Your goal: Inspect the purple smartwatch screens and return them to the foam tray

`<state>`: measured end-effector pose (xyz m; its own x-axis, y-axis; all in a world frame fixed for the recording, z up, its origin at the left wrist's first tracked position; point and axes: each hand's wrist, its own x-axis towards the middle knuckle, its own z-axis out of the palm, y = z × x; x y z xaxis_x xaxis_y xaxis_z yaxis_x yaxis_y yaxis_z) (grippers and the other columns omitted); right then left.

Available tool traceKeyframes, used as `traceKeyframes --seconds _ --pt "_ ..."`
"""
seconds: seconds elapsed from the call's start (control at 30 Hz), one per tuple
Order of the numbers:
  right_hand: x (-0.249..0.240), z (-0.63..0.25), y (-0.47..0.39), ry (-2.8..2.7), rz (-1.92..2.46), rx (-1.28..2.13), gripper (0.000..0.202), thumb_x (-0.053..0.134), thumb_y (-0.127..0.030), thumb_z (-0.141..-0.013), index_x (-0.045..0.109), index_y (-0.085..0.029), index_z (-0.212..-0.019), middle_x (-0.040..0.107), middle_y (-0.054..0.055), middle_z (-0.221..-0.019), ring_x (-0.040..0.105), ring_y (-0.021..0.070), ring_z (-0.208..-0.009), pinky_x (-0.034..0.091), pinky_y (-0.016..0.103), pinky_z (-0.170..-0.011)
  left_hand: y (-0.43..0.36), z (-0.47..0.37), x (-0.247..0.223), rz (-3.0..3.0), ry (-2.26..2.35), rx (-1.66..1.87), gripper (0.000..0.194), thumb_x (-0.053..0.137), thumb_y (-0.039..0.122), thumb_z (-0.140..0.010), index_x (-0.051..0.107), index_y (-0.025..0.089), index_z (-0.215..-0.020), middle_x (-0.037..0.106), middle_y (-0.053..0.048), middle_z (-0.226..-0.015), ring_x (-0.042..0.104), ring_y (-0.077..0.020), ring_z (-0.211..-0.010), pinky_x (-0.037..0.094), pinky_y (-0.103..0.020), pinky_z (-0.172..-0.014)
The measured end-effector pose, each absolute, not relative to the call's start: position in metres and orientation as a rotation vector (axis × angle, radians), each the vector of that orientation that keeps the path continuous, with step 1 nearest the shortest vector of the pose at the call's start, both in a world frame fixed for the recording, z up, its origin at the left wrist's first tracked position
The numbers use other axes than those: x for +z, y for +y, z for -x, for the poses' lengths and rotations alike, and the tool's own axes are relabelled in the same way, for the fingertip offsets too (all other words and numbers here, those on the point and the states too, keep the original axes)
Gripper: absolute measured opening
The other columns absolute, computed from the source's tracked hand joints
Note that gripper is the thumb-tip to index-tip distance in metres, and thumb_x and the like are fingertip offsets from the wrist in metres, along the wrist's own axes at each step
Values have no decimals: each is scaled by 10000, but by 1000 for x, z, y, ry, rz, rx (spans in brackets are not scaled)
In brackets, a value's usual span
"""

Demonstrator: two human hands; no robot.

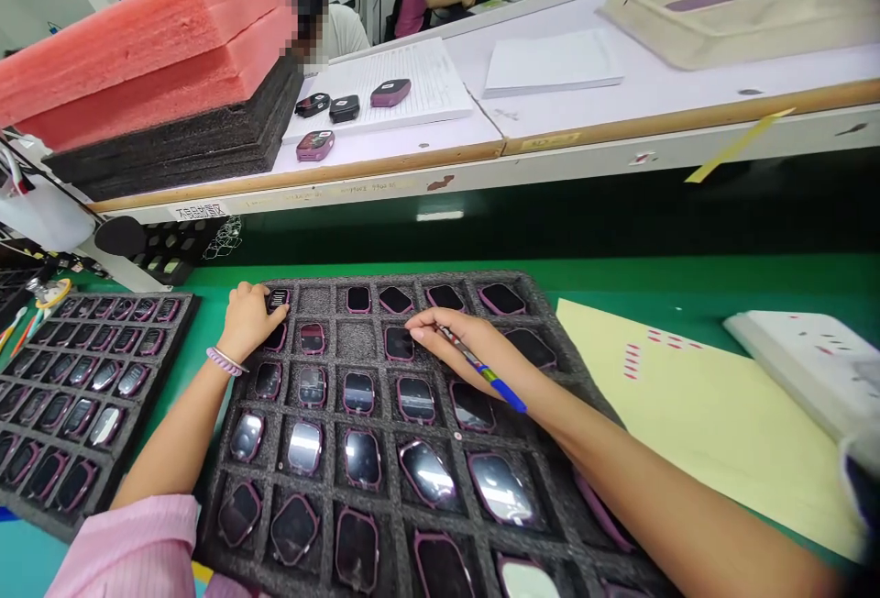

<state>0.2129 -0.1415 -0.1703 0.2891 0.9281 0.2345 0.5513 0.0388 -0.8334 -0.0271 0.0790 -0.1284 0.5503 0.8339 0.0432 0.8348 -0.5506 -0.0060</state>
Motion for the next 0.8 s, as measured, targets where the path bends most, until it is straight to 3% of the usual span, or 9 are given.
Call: traceKeyframes --seconds 0.07,0.2,0.33,0.43,0.53,0.6,0.67,0.8 --pt "-173 -213 -140 -1399 1628 435 246 516 -379 -945 680 -196 -932 668 50 -780 605 193 -634 486 284 -605 70 17 -122 2726 -1422 -131 456 626 390 -926 609 72 -1252 561 -221 -1178 528 -401 -1116 459 -497 -977" --pt "-166 -230 -144 -1535 1709 87 246 491 -313 -992 693 -183 -1045 673 96 -948 662 228 -791 532 316 -709 46 -21 -113 2983 -1073 -205 282 613 370 -960 676 156 -1133 607 -142 -1104 553 -334 -1088 459 -445 -991" --pt "-138 -272 -176 -1684 2240 -220 229 532 -232 -1001 726 -193 -1117 669 116 -1071 683 278 -850 512 332 -686 36 -64 -120 3112 -1048 -4 349 664 454 -931 701 113 -995 607 -192 -1100 550 -393 -1133 457 -486 -991" --pt "-122 -304 -213 -1645 2697 -183 264 544 -150 -1005 732 -142 -1190 674 171 -1138 701 322 -848 506 365 -688 43 -79 -131 3191 -1123 9 368 775 449 -832 681 106 -927 602 -216 -1094 568 -437 -1114 475 -508 -945" --pt "-121 -318 -238 -1566 2957 -27 434 499 3 -946 709 -144 -1296 660 221 -1205 714 347 -884 509 366 -667 50 -80 -137 3346 -1108 -101 295 828 332 -762 639 156 -904 631 -142 -1020 599 -390 -1074 482 -463 -932" --pt "-127 -315 -236 -1601 2899 -61 457 497 -14 -956 679 -147 -1354 630 239 -1265 702 372 -969 540 395 -705 51 -78 -138 3463 -1092 -189 209 782 229 -778 599 181 -866 648 -84 -927 630 -325 -994 486 -418 -908" --pt "-132 -302 -217 -1686 2701 -126 366 528 -132 -1016 671 -134 -1354 622 221 -1274 676 376 -1045 559 453 -810 49 -76 -135 3574 -1086 -274 154 711 165 -814 562 189 -842 659 -53 -879 648 -261 -906 496 -372 -860" --pt "-133 -255 -148 -1825 2343 33 273 581 -214 -1041 705 -143 -1274 629 158 -1240 615 309 -1154 496 428 -994 44 -71 -122 3883 -1141 -401 163 674 231 -848 527 176 -891 670 -51 -858 658 -186 -776 508 -283 -696"
